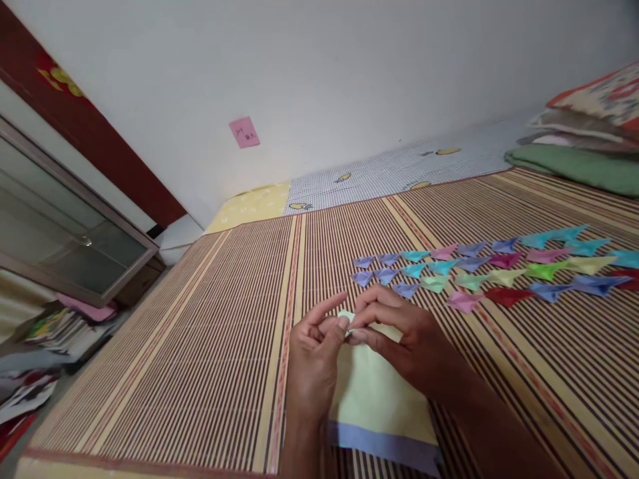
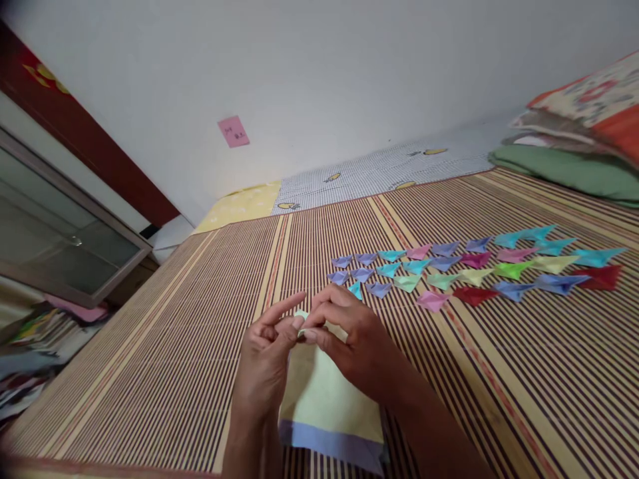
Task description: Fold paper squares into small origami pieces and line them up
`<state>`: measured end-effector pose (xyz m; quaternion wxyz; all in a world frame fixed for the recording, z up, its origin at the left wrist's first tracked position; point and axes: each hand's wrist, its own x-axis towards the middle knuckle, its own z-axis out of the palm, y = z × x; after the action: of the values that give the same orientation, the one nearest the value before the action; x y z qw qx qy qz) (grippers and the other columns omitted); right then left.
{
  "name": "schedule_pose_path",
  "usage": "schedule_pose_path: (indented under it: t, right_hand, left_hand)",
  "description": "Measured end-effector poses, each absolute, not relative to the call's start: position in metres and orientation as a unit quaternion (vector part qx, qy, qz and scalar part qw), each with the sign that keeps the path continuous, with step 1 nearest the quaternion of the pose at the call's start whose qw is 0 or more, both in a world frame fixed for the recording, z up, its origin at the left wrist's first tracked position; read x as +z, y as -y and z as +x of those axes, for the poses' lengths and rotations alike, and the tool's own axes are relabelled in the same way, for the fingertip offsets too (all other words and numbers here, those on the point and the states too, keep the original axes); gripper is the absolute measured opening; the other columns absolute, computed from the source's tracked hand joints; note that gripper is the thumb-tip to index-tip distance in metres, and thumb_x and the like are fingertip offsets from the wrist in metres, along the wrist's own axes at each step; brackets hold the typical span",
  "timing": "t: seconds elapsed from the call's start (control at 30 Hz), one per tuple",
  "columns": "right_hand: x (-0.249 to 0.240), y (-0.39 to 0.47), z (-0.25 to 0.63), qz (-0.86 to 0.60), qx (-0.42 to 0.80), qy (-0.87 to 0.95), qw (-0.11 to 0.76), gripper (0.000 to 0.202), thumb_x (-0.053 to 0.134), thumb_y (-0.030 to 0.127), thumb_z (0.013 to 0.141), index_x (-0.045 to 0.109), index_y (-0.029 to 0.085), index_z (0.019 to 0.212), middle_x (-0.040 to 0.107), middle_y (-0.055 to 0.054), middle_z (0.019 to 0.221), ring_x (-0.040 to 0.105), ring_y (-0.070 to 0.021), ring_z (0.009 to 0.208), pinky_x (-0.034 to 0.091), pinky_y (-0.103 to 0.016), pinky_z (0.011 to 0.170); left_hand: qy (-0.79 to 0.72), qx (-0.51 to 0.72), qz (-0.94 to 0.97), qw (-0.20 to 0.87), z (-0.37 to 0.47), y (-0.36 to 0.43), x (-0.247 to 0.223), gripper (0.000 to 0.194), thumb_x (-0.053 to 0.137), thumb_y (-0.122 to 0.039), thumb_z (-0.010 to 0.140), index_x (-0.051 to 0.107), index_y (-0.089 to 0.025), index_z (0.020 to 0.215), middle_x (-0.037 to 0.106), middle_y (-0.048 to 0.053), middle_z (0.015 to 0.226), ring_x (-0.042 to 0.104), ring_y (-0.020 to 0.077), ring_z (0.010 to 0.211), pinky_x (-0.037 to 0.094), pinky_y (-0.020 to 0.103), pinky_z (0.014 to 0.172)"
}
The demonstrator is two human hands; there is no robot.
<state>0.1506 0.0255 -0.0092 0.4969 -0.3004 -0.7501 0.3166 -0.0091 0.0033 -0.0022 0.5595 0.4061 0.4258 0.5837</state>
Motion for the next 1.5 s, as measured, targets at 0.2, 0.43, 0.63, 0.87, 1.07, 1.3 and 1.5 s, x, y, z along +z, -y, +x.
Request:
schedule_pose_path:
  t: [0.2, 0.43, 0.63, 0.87, 1.07, 1.3, 1.5]
  right_hand:
    - [-0.006, -0.025, 0.148, -0.308, 0.336, 0.718, 0.526, 0.014, 0.065, 0.010, 0.091, 0.065, 0.021, 0.081, 0.062, 0.000, 0.086, 0.062, -0.0178, 0.085, 0.047, -0.031, 0.077]
    - [-0.007, -0.028, 0.147, -0.327, 0.338, 0.709, 0.526, 0.013, 0.067, 0.012, 0.089, 0.065, 0.021, 0.080, 0.064, 0.000, 0.084, 0.063, -0.0185, 0.083, 0.047, -0.032, 0.076]
    - [-0.010, -0.030, 0.147, -0.328, 0.346, 0.696, 0.537, 0.012, 0.067, 0.011, 0.089, 0.065, 0.021, 0.081, 0.066, 0.000, 0.085, 0.064, -0.0185, 0.085, 0.047, -0.032, 0.077]
    - [-0.015, -0.032, 0.148, -0.324, 0.418, 0.653, 0.542, 0.008, 0.066, 0.016, 0.089, 0.066, 0.020, 0.082, 0.066, -0.001, 0.083, 0.063, -0.0183, 0.080, 0.048, -0.032, 0.075]
    - [-0.015, -0.033, 0.150, -0.332, 0.425, 0.636, 0.552, 0.008, 0.065, 0.020, 0.089, 0.066, 0.020, 0.081, 0.064, -0.001, 0.081, 0.062, -0.0185, 0.080, 0.049, -0.032, 0.074]
    - [-0.007, -0.028, 0.148, -0.345, 0.405, 0.648, 0.544, 0.009, 0.064, 0.019, 0.089, 0.065, 0.020, 0.080, 0.065, -0.001, 0.080, 0.062, -0.0178, 0.077, 0.048, -0.031, 0.071]
    - [-0.010, -0.028, 0.145, -0.351, 0.399, 0.634, 0.562, 0.011, 0.064, 0.016, 0.087, 0.063, 0.020, 0.077, 0.064, -0.001, 0.079, 0.063, -0.0183, 0.078, 0.049, -0.032, 0.072]
  left_hand:
    - [-0.453, 0.568, 0.464, 0.507, -0.006, -0.002, 0.004, 0.033, 0.074, -0.025, 0.086, 0.076, -0.018, 0.118, 0.072, 0.000, 0.067, 0.065, 0.0125, 0.063, 0.054, 0.023, 0.067]
    - [-0.483, 0.537, 0.515, 0.462, -0.011, 0.003, 0.007, 0.035, 0.069, -0.031, 0.092, 0.073, -0.019, 0.125, 0.072, 0.002, 0.074, 0.066, 0.0135, 0.066, 0.055, 0.024, 0.067]
    - [-0.419, 0.515, 0.509, 0.548, -0.016, 0.002, 0.007, 0.051, 0.075, -0.025, 0.088, 0.061, -0.019, 0.136, 0.079, 0.009, 0.098, 0.073, 0.0166, 0.080, 0.059, 0.028, 0.076]
    - [-0.408, 0.538, 0.496, 0.546, -0.012, 0.004, 0.007, 0.019, 0.072, -0.022, 0.091, 0.058, -0.020, 0.103, 0.079, 0.006, 0.089, 0.076, 0.0181, 0.078, 0.060, 0.029, 0.073]
    - [-0.461, 0.580, 0.487, 0.462, -0.006, 0.003, 0.003, 0.011, 0.078, -0.019, 0.085, 0.067, -0.019, 0.083, 0.076, 0.001, 0.076, 0.072, 0.0137, 0.067, 0.058, 0.023, 0.067]
    - [-0.495, 0.603, 0.495, 0.382, -0.003, 0.001, -0.002, 0.008, 0.077, -0.021, 0.085, 0.076, -0.018, 0.078, 0.077, 0.003, 0.073, 0.069, 0.0143, 0.063, 0.057, 0.024, 0.064]
    - [-0.480, 0.635, 0.466, 0.387, 0.006, 0.001, -0.002, 0.011, 0.081, -0.021, 0.080, 0.073, -0.018, 0.073, 0.075, 0.002, 0.071, 0.070, 0.0145, 0.065, 0.058, 0.024, 0.065]
